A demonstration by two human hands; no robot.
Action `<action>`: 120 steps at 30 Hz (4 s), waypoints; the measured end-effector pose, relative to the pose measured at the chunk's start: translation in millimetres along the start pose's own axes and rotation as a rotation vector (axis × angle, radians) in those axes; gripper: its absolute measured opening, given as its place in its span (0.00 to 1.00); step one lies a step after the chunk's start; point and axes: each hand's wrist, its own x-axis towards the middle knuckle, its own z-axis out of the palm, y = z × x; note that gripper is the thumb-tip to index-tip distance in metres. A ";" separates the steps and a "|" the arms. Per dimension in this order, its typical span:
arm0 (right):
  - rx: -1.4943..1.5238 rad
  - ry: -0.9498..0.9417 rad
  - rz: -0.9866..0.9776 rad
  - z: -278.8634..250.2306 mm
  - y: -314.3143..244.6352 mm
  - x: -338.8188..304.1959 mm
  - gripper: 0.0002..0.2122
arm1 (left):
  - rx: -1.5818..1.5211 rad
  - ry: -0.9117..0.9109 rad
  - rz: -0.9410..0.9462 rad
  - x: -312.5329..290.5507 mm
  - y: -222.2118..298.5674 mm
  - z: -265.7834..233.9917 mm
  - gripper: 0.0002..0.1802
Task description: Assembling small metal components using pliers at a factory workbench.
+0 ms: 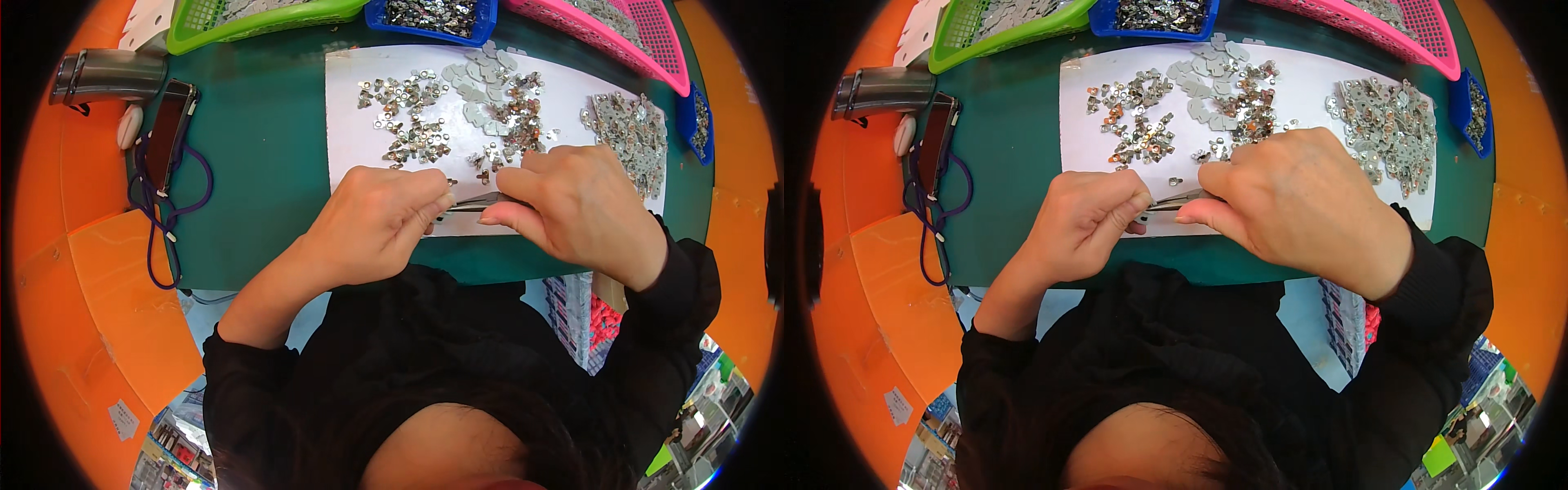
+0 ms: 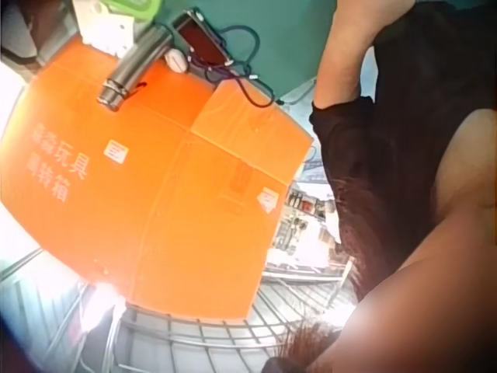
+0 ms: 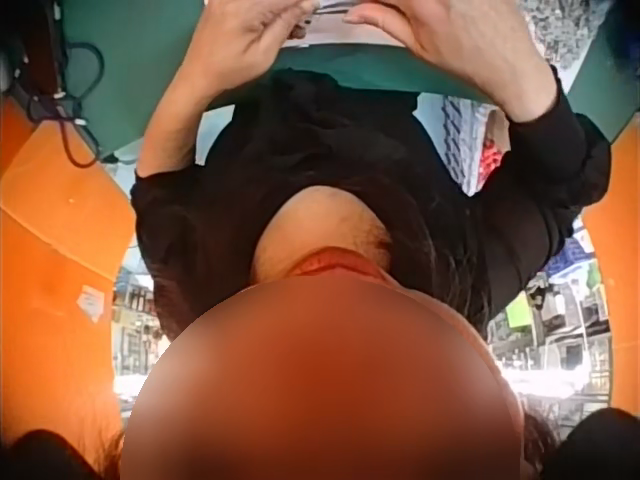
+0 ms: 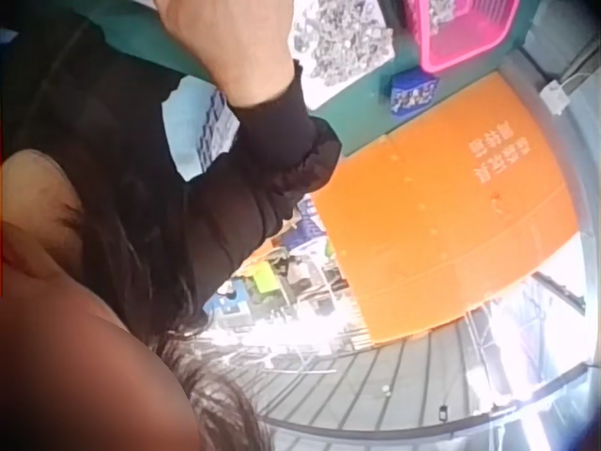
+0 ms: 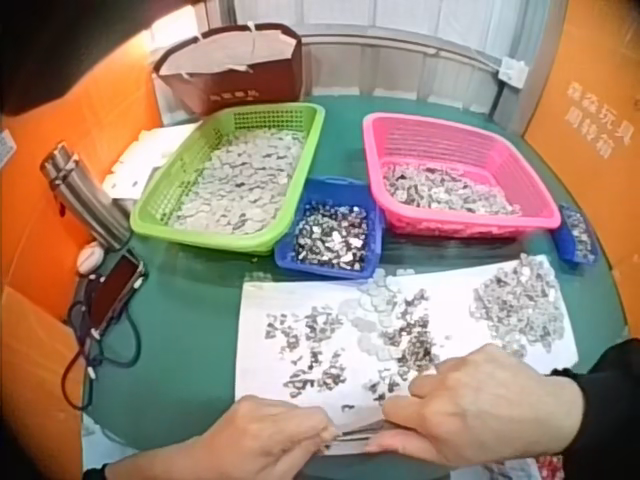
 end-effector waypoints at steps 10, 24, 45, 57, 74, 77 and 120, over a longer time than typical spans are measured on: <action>0.288 -0.014 0.088 17.2 8.8 0.4 0.16 | -0.268 -0.004 -0.266 1.1 -0.9 8.4 0.13; 0.500 -0.010 0.149 24.6 11.9 -2.8 0.14 | -0.439 0.031 -0.392 0.0 -0.7 17.7 0.16; 0.472 0.188 0.306 37.4 14.9 -33.8 0.13 | -0.277 0.171 -0.292 2.1 -1.3 20.8 0.13; -0.241 0.366 1.067 32.3 66.1 -79.5 0.18 | 0.172 0.486 -0.238 14.1 -18.9 -10.8 0.06; 0.346 0.800 0.461 51.9 31.8 -24.1 0.02 | 0.514 0.228 0.115 78.1 -47.6 21.5 0.12; 0.409 0.767 0.454 55.6 29.3 -22.0 0.01 | 0.510 0.202 0.142 81.7 -48.6 20.4 0.11; 1.683 0.613 0.397 63.1 -13.4 26.7 0.10 | -0.880 0.295 -0.328 10.3 1.8 18.1 0.13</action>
